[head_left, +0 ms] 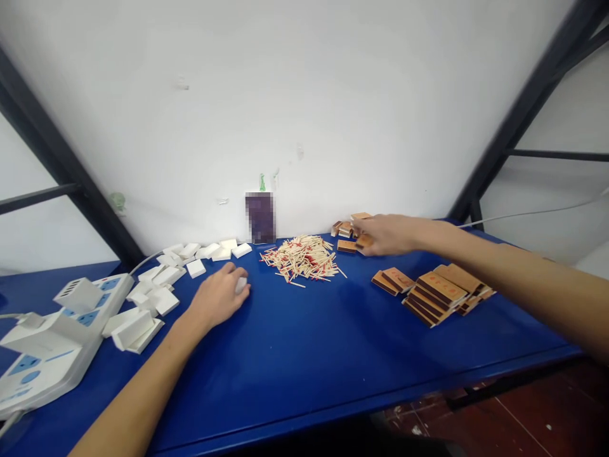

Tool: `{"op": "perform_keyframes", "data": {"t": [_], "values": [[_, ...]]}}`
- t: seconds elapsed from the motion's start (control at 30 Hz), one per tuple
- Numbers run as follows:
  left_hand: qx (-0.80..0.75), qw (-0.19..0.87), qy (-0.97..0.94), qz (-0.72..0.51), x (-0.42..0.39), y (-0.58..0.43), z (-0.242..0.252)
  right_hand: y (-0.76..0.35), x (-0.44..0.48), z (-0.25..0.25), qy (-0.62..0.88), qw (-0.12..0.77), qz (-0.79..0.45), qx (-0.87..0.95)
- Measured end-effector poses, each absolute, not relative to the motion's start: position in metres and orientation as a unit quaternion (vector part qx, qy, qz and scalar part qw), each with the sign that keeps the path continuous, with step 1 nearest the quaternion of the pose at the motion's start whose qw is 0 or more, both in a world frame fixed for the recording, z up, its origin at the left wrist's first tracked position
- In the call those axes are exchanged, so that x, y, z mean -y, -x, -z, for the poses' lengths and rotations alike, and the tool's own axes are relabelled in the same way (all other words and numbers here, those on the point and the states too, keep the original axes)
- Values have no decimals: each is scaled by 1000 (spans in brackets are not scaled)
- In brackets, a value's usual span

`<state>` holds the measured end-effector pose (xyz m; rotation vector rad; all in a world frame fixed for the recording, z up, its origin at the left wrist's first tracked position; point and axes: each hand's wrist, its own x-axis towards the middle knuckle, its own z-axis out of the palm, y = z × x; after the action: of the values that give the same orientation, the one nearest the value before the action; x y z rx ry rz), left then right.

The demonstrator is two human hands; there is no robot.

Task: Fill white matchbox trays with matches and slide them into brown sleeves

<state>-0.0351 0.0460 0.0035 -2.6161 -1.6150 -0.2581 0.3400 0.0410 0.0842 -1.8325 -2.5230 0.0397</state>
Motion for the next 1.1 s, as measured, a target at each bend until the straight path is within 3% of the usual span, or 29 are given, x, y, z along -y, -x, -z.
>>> {"op": "perform_keyframes", "data": {"t": [0.13,0.33,0.43,0.6,0.8,1.1], "values": [[349,-82,920,157,-31,17,3,-263,3,-61,463,3,-45,885],[324,-142,918,181,-20,7,5,-229,1,-19,386,122,-81,911],[346,-144,910,178,-22,8,9,-239,-25,-11,466,188,-20,864],[380,-92,906,161,-25,7,15,-248,-53,10,543,190,83,814],[393,-80,904,147,-24,7,15,-249,-60,25,533,175,46,826],[379,-96,908,152,-25,7,16,-261,-81,43,484,265,54,832]]}}
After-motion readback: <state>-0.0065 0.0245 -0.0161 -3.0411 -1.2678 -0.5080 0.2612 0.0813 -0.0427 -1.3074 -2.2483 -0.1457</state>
